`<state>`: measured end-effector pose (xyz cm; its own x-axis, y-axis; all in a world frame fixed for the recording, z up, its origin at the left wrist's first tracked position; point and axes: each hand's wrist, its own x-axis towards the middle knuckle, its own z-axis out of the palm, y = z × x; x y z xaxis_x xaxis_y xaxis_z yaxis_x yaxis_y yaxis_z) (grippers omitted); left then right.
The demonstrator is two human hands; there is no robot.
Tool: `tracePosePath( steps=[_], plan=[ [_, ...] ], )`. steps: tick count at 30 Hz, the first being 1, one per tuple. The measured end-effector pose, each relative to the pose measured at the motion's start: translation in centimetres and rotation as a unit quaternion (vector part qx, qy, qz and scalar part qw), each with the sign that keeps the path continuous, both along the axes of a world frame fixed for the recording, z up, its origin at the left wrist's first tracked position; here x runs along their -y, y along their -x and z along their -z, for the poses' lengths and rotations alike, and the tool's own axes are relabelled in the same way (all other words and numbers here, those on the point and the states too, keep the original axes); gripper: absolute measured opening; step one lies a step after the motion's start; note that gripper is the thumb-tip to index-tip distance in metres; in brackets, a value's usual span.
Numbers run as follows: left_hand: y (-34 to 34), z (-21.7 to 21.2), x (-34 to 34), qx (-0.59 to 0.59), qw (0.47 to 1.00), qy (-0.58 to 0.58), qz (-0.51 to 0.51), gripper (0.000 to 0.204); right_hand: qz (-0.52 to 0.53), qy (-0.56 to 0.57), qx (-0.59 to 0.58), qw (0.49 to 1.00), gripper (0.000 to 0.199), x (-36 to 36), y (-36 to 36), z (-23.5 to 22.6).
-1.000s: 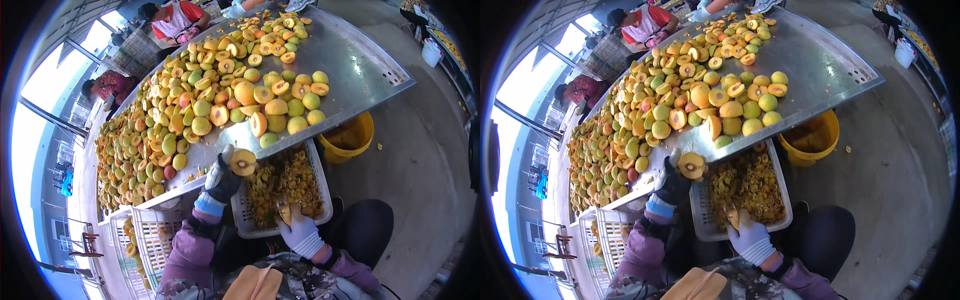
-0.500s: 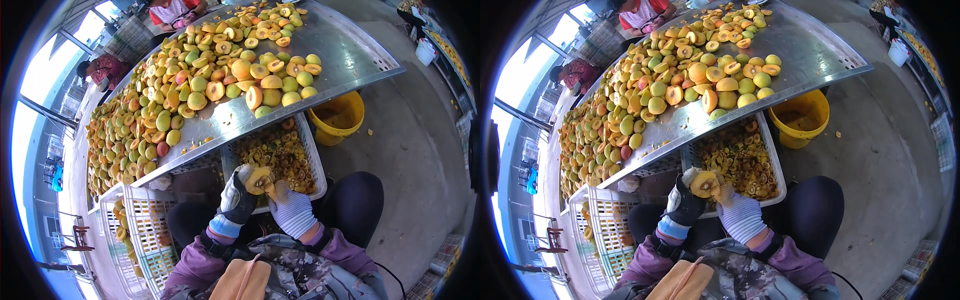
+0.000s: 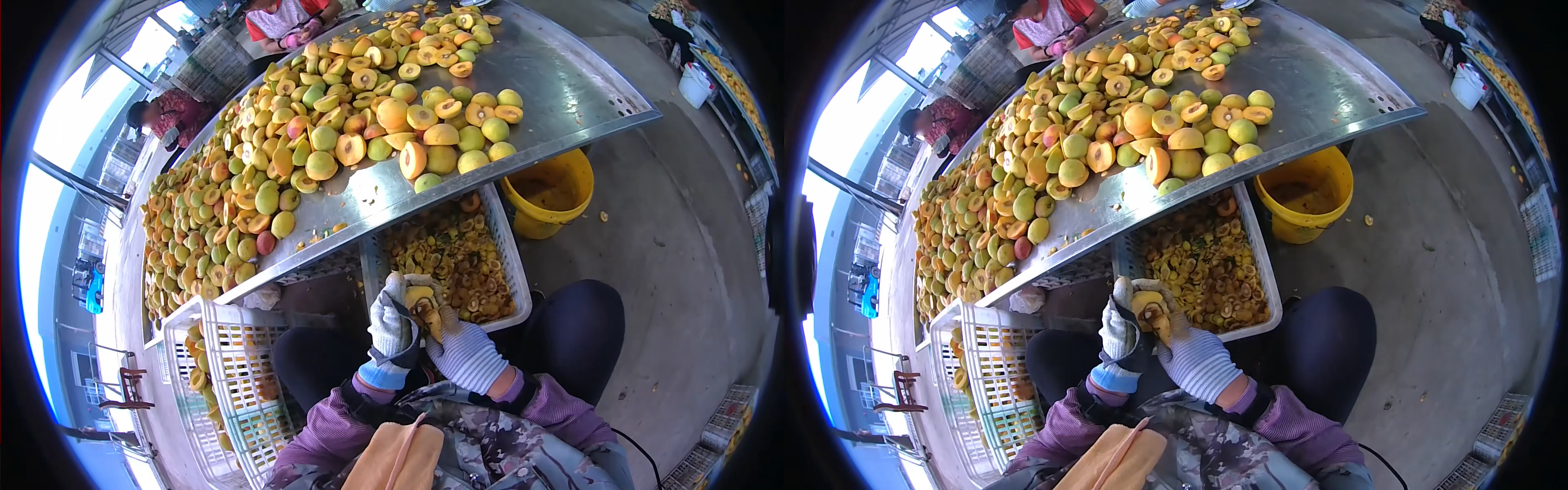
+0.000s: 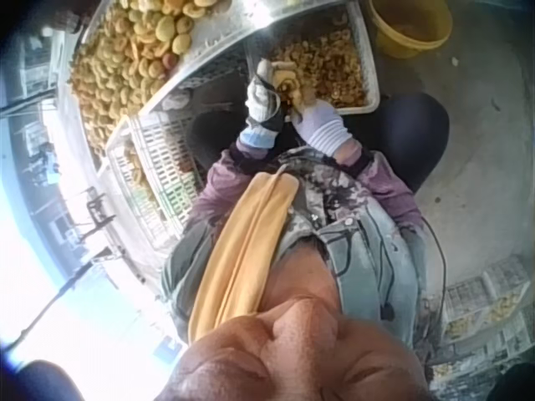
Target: The person processes halved peaches by picking them up from a table, scooping out the pits using a tool over a waste crate, and placing the fruit into a basket.
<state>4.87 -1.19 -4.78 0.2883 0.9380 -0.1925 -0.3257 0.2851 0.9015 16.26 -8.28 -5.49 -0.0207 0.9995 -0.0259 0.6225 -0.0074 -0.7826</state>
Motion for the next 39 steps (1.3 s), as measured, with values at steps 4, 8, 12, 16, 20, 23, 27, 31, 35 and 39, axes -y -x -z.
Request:
tracePosePath(
  steps=[4, 8, 12, 16, 20, 23, 27, 31, 35, 39],
  plan=[
    [-0.7, -0.4, 0.3, -0.007, 0.997, -0.070, -0.017, 0.059, -0.024, 0.065, -0.049, 0.996, 0.038, -0.4, -0.3, 0.0],
    [-1.4, -0.9, 1.1, -0.095, 0.974, -0.194, -0.065, 0.057, -0.008, 0.026, -0.103, 0.994, 0.033, -0.4, 0.4, 1.9],
    [-0.3, -1.3, -0.5, -0.107, 0.967, -0.227, 0.042, 0.048, -0.086, -0.024, -0.127, 0.988, 0.031, -0.1, -0.8, 0.8],
    [-0.7, -2.4, -1.0, -0.111, 0.983, -0.118, 0.087, 0.049, -0.114, 0.091, -0.344, 0.928, 0.030, -0.3, -1.5, -1.0],
    [-1.5, -2.9, -1.0, -0.237, 0.959, -0.124, 0.091, 0.051, -0.088, 0.018, -0.356, 0.930, 0.027, -0.1, -1.4, 0.0],
    [-1.6, -3.9, -1.7, -0.218, 0.965, -0.059, 0.135, 0.047, -0.116, 0.095, -0.433, 0.889, 0.029, -0.4, -1.7, -0.4],
    [-1.7, -3.5, -1.8, -0.117, 0.979, -0.094, 0.141, 0.052, -0.129, 0.323, -0.485, 0.803, 0.033, -0.6, -2.4, -1.5],
    [-2.0, -2.5, -1.3, -0.149, 0.974, -0.127, 0.112, 0.054, -0.075, 0.031, -0.154, 0.985, 0.036, -0.3, -1.5, -0.3],
    [-1.1, -2.8, -2.4, -0.122, 0.968, -0.099, 0.197, 0.056, -0.124, 0.122, -0.451, 0.876, 0.034, -0.7, -2.1, -2.1],
    [-1.6, -1.7, -1.9, -0.054, 0.979, -0.078, 0.180, 0.055, -0.088, 0.035, -0.341, 0.935, 0.027, -0.1, -0.7, 0.1]
  ],
)
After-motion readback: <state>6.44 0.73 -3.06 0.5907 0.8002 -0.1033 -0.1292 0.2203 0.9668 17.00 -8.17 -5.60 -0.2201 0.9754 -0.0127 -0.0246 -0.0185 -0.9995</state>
